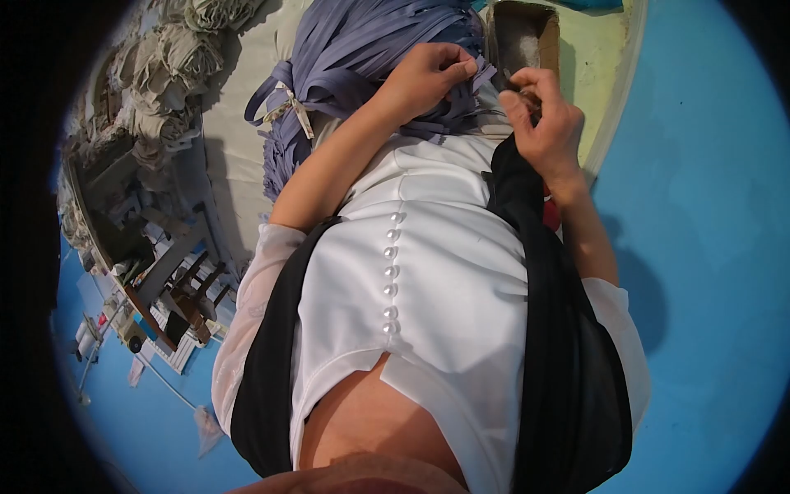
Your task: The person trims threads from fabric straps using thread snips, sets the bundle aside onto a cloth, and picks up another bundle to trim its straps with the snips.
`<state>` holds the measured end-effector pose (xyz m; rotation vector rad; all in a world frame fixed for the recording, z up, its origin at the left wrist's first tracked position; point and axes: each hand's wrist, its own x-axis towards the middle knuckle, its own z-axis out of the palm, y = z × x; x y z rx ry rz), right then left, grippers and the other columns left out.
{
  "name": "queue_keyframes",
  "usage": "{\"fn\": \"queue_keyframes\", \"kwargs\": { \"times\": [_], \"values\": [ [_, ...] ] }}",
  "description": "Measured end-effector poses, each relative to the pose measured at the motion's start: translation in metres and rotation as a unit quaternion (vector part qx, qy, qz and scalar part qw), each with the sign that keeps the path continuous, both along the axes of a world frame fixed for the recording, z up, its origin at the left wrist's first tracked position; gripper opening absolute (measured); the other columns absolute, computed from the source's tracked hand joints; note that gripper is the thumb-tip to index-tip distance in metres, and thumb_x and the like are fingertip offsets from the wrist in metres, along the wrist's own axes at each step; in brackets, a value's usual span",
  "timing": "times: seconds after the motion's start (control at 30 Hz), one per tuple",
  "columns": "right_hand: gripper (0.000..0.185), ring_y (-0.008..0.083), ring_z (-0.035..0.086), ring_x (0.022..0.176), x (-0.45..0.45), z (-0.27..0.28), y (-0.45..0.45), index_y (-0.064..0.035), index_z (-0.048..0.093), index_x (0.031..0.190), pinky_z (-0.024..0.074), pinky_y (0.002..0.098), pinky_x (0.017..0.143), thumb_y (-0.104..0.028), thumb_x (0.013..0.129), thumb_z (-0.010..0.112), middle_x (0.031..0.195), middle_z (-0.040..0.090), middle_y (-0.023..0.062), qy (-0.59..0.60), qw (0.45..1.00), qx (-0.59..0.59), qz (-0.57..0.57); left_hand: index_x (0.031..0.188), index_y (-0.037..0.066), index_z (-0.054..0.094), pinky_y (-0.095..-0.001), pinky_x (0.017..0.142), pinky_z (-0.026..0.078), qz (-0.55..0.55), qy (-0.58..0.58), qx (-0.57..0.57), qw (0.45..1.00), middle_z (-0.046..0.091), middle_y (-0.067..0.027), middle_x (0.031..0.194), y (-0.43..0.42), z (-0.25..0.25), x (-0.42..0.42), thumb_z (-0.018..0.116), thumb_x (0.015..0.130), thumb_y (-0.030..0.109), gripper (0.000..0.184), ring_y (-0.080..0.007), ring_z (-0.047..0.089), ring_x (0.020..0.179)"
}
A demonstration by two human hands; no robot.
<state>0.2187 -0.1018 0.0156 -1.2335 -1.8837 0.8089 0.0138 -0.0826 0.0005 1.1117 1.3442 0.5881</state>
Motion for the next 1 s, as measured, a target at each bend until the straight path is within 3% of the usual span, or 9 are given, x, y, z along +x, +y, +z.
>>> {"fn": "queue_keyframes", "kwargs": {
  "times": [0.13, 0.33, 0.53, 0.63, 0.73, 0.77, 0.83, 0.93, 1.0],
  "values": [
    [0.025, 0.0242, 0.061, 0.054, 0.005, -0.011, 0.005, -0.0105, 0.064, 0.100, 0.0463, 0.0336, 0.051, -0.029, 0.088, 0.075, 0.067, 0.064, 0.0054, -0.171, 0.977, 0.128, 0.010, 0.101, 0.000, 0.070, -0.0247, 0.060, 0.048, -0.010, -0.008, 0.012, 1.000, 0.065, -0.0009, 0.078, 0.000, -0.007, -0.001, 0.065, 0.098, 0.023, 0.023, -0.0075, 0.056, 0.064],
    [0.026, 0.0242, 0.061, 0.054, -0.004, -0.010, 0.010, -0.0115, 0.064, 0.098, 0.0450, 0.0345, 0.050, -0.034, 0.089, 0.073, 0.066, 0.063, 0.0043, -0.194, 0.959, 0.206, 0.014, 0.103, -0.003, 0.069, -0.0269, 0.060, 0.049, -0.023, 0.010, 0.000, 1.000, 0.067, -0.0027, 0.078, 0.001, 0.009, -0.001, 0.062, 0.099, 0.018, 0.022, -0.0102, 0.059, 0.061],
    [0.024, 0.0266, 0.061, 0.055, -0.004, -0.011, 0.011, -0.0119, 0.064, 0.096, 0.0455, 0.0339, 0.051, -0.034, 0.090, 0.072, 0.068, 0.066, 0.0053, -0.228, 0.952, 0.202, 0.018, 0.104, -0.002, 0.070, -0.0262, 0.060, 0.048, -0.026, -0.028, -0.018, 0.999, 0.067, -0.0044, 0.078, 0.002, 0.000, -0.002, 0.061, 0.099, 0.017, 0.021, -0.0109, 0.061, 0.062],
    [0.020, 0.0181, 0.057, 0.052, -0.001, -0.016, 0.011, -0.0087, 0.064, 0.095, 0.0429, 0.0300, 0.051, -0.028, 0.094, 0.070, 0.065, 0.063, 0.0035, -0.169, 0.976, 0.139, 0.015, 0.104, -0.001, 0.070, -0.0253, 0.060, 0.048, -0.030, -0.024, -0.022, 0.999, 0.069, -0.0055, 0.083, 0.002, 0.007, -0.003, 0.060, 0.098, 0.012, 0.018, -0.0110, 0.062, 0.063],
    [0.018, 0.0070, 0.048, 0.056, 0.006, -0.022, 0.014, -0.0049, 0.063, 0.096, 0.0381, 0.0245, 0.054, -0.023, 0.098, 0.066, 0.065, 0.058, -0.0013, 0.108, 0.989, -0.089, -0.042, 0.104, -0.001, 0.070, -0.0279, 0.065, 0.050, -0.012, -0.060, 0.027, 0.998, 0.070, -0.0065, 0.091, -0.003, 0.022, -0.009, 0.057, 0.095, 0.003, 0.016, -0.0133, 0.066, 0.070],
    [0.018, 0.0020, 0.041, 0.064, 0.008, -0.020, 0.016, -0.0031, 0.063, 0.096, 0.0329, 0.0208, 0.057, -0.021, 0.101, 0.062, 0.067, 0.053, -0.0054, 0.185, 0.965, -0.177, -0.050, 0.104, -0.001, 0.069, -0.0293, 0.067, 0.051, 0.004, -0.036, 0.138, 0.990, 0.070, -0.0073, 0.093, -0.006, 0.024, -0.015, 0.056, 0.094, 0.000, 0.017, -0.0148, 0.066, 0.073],
    [0.020, 0.0021, 0.041, 0.064, 0.013, -0.022, 0.015, -0.0028, 0.063, 0.096, 0.0318, 0.0202, 0.057, -0.023, 0.101, 0.063, 0.068, 0.053, -0.0063, 0.200, 0.956, -0.208, -0.048, 0.106, -0.001, 0.068, -0.0321, 0.070, 0.052, 0.033, 0.012, 0.352, 0.936, 0.071, -0.0089, 0.095, -0.014, 0.027, -0.032, 0.054, 0.092, -0.005, 0.020, -0.0178, 0.068, 0.079],
    [0.023, 0.0020, 0.040, 0.063, 0.011, -0.025, 0.013, -0.0025, 0.063, 0.095, 0.0310, 0.0201, 0.057, -0.025, 0.100, 0.064, 0.069, 0.052, -0.0065, 0.204, 0.952, -0.228, -0.025, 0.109, 0.000, 0.067, -0.0349, 0.077, 0.053, -0.021, 0.222, 0.305, 0.926, 0.070, -0.0129, 0.099, -0.036, 0.049, -0.065, 0.052, 0.092, -0.008, 0.024, -0.0245, 0.068, 0.083],
    [0.024, 0.0022, 0.040, 0.063, 0.009, -0.026, 0.013, -0.0024, 0.063, 0.095, 0.0312, 0.0203, 0.057, -0.026, 0.100, 0.065, 0.069, 0.052, -0.0062, 0.200, 0.953, -0.228, -0.009, 0.110, -0.001, 0.066, -0.0383, 0.087, 0.049, -0.097, 0.286, 0.321, 0.898, 0.068, -0.0157, 0.105, -0.053, 0.050, -0.067, 0.062, 0.093, 0.008, 0.020, -0.0311, 0.065, 0.095]
  ]
}}
